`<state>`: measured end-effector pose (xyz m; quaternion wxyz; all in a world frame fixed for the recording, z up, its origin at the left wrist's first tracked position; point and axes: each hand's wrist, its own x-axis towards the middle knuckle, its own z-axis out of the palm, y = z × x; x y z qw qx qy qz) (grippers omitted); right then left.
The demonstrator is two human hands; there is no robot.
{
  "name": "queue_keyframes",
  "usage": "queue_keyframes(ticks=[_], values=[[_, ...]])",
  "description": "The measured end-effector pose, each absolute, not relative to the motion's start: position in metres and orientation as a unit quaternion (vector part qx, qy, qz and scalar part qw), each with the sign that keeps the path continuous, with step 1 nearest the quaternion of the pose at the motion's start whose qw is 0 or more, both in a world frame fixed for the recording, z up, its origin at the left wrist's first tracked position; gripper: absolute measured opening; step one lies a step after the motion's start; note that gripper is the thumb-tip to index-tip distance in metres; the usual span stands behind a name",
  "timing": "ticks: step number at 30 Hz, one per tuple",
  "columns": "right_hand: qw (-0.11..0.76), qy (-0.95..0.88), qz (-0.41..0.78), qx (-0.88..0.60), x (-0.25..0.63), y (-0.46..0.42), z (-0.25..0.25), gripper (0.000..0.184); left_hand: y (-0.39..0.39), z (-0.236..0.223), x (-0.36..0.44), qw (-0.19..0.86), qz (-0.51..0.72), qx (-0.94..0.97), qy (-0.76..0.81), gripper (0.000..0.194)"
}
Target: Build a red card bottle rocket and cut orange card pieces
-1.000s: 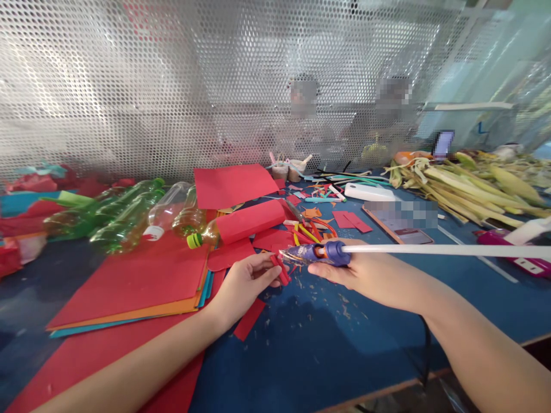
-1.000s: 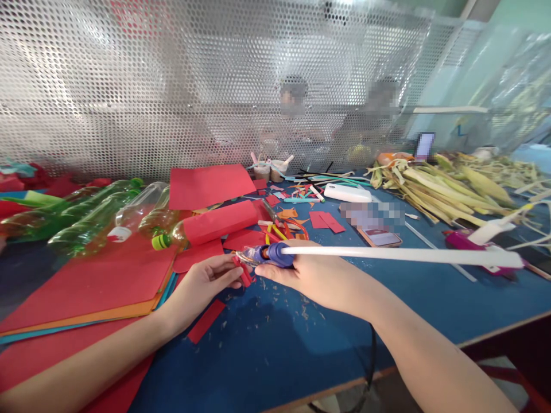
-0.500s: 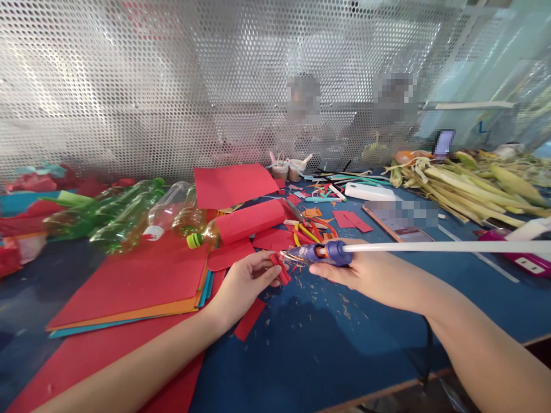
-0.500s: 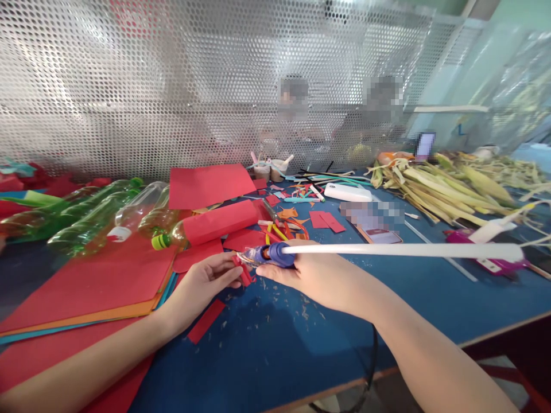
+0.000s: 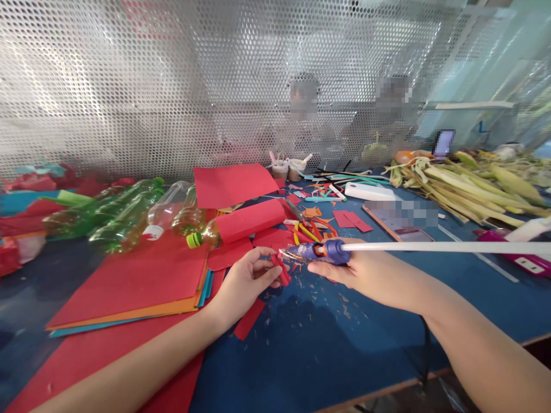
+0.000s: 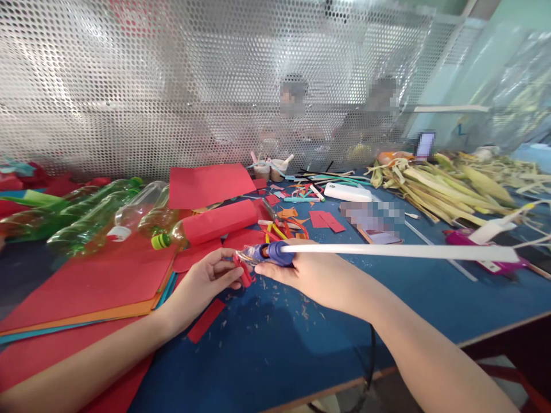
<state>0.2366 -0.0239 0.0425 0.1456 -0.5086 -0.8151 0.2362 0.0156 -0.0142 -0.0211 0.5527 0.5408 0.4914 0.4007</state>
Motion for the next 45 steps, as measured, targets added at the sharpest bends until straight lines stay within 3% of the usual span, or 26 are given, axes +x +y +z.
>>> queue_keyframes(ticks=[9, 22, 31, 45], values=[[0.146, -0.821, 0.229, -0.503, 0.237, -0.024, 0.044, 0.042, -0.013, -0.022, 0.015, 0.552, 0.404, 0.539, 0.491, 0.028], [0.088, -0.796, 0.258, -0.541, 0.24, -0.026, 0.047, 0.054, -0.013, -0.023, 0.017, 0.549, 0.42, 0.531, 0.49, 0.026], [0.066, -0.798, 0.266, -0.536, 0.236, -0.029, 0.055, 0.048, -0.013, -0.022, 0.017, 0.553, 0.433, 0.515, 0.491, 0.027], [0.08, -0.796, 0.283, -0.529, 0.24, -0.027, 0.05, 0.047, -0.015, -0.019, 0.016, 0.565, 0.451, 0.484, 0.493, 0.033]])
